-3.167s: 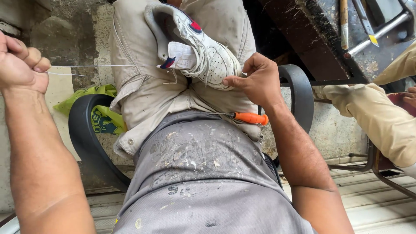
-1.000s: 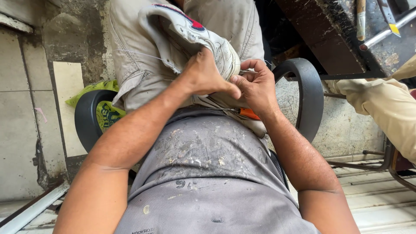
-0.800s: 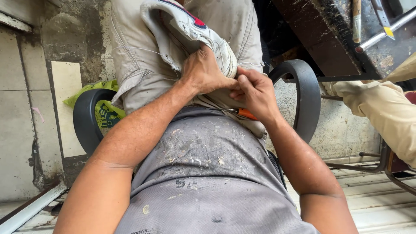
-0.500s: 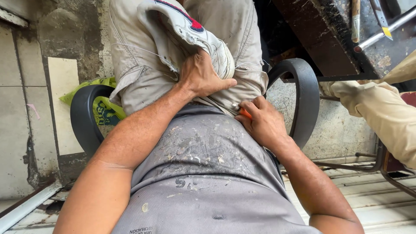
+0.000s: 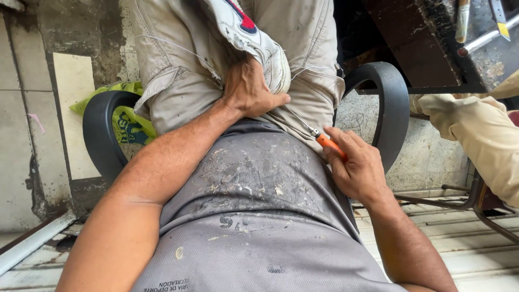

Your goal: Hand-stitching the sole of a sneaker using a stitching awl and thread

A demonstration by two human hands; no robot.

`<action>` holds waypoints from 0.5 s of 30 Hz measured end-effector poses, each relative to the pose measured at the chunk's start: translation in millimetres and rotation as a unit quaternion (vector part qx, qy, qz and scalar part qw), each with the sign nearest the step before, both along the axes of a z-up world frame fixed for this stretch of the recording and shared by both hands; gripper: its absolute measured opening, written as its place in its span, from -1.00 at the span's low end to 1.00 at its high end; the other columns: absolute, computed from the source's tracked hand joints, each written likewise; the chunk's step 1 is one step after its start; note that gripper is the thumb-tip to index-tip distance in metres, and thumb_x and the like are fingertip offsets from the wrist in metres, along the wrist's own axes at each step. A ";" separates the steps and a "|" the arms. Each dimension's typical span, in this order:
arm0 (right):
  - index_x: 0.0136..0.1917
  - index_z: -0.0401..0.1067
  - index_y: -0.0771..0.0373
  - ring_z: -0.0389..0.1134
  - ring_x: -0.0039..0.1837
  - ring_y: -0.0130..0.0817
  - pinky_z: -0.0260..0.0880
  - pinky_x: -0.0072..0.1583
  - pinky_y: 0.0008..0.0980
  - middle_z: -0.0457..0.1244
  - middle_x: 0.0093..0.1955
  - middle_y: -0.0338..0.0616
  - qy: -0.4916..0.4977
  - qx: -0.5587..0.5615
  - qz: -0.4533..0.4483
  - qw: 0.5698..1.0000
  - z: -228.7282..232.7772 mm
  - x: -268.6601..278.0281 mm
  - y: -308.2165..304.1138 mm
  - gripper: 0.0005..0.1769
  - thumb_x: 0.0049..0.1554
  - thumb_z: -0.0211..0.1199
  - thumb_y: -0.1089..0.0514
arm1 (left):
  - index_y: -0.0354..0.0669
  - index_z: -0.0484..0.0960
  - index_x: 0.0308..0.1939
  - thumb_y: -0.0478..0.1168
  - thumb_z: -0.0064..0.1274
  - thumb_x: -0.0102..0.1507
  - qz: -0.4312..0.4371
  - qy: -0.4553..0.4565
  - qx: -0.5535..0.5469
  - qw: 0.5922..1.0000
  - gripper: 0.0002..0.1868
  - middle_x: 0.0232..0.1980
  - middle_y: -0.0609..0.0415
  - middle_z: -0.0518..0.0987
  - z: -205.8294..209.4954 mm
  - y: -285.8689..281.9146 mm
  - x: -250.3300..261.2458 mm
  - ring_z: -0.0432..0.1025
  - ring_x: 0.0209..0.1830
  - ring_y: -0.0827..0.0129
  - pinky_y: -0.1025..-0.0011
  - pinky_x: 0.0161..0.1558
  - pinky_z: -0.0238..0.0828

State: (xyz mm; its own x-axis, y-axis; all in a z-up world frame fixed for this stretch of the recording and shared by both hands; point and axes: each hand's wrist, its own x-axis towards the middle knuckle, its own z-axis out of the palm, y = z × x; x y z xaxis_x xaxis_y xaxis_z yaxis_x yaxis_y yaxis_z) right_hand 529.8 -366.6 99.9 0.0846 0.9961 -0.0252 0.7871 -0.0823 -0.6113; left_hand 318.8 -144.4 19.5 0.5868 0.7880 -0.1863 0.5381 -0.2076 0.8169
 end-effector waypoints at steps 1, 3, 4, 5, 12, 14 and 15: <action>0.37 0.50 -0.01 0.42 -0.14 -0.03 0.42 -0.13 -0.18 0.35 -0.12 -0.18 0.001 0.000 0.002 1.000 1.6 -0.2 1.7 -0.56 0.22 0.27 0.07 | -0.50 0.31 0.08 0.15 0.49 -0.03 0.002 0.001 0.000 1.000 -0.04 0.02 -0.45 0.57 0.2 -0.5 -1.2 0.46 0.19 -0.31 -0.20 0.23 0.35; 0.23 0.58 -0.09 0.36 -0.24 -0.19 0.37 -0.19 -0.30 0.29 -0.21 -0.28 0.012 0.007 -0.006 1.000 5.3 0.2 6.0 -0.68 0.20 0.30 0.11 | -0.48 0.33 0.08 0.12 0.51 -0.03 0.009 -0.014 0.009 1.000 -0.06 0.01 -0.49 0.57 1.6 0.4 -2.1 0.48 0.16 -0.34 -0.19 0.22 0.38; 0.23 0.58 -0.09 0.36 -0.24 -0.19 0.37 -0.19 -0.30 0.29 -0.21 -0.28 0.012 0.009 -0.005 1.000 9.5 1.4 9.1 -0.68 0.20 0.30 0.11 | -0.48 0.33 0.08 0.12 0.51 -0.03 0.010 -0.014 0.011 1.000 -0.06 0.01 -0.49 0.57 3.0 2.2 -2.3 0.48 0.16 -0.34 -0.19 0.22 0.38; 0.18 0.59 0.01 0.37 -0.24 -0.14 0.36 -0.18 -0.27 0.30 -0.23 -0.18 0.047 0.033 -0.011 0.998 14.3 2.5 10.5 -0.69 0.14 0.39 0.14 | -0.47 0.33 0.07 0.12 0.52 -0.04 0.012 -0.014 0.011 1.000 -0.06 0.01 -0.49 0.57 3.7 1.9 -2.5 0.48 0.16 -0.34 -0.19 0.22 0.39; 0.16 0.61 0.13 0.37 -0.23 -0.06 0.32 -0.19 -0.24 0.31 -0.21 -0.05 0.081 0.091 -0.018 0.992 3.1 -5.4 26.9 -0.68 0.11 0.46 0.22 | -0.43 0.34 0.00 0.11 0.49 -0.05 0.005 -0.006 0.017 1.000 -0.13 -0.10 -0.38 0.61 18.3 1.8 -3.0 0.53 0.09 -0.28 -0.13 0.16 0.43; 0.16 0.61 0.11 0.36 -0.24 -0.06 0.30 -0.20 -0.24 0.31 -0.22 -0.05 0.081 0.082 -0.021 0.993 1.3 -7.8 29.7 -0.69 0.13 0.45 0.20 | -0.43 0.34 0.00 0.11 0.48 -0.05 0.009 -0.005 0.016 1.000 -0.13 -0.10 -0.38 0.61 17.0 2.0 -3.1 0.53 0.09 -0.28 -0.14 0.16 0.43; 0.16 0.61 0.09 0.35 -0.25 -0.06 0.29 -0.20 -0.24 0.30 -0.22 -0.05 0.080 0.072 -0.027 0.994 0.5 -9.1 29.8 -0.71 0.14 0.44 0.18 | -0.43 0.34 -0.01 0.12 0.48 -0.05 0.010 -0.006 0.014 1.000 -0.13 -0.10 -0.38 0.62 15.8 1.3 -2.7 0.53 0.09 -0.28 -0.15 0.16 0.43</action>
State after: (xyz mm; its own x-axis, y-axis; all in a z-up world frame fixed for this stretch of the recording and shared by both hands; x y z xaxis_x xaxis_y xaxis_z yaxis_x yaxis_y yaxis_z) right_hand 520.6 -336.8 100.4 0.1437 0.9846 0.0995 0.6756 -0.0242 -0.7369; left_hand 316.1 -143.2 35.3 0.5731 0.8044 -0.1568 0.5326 -0.2202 0.8172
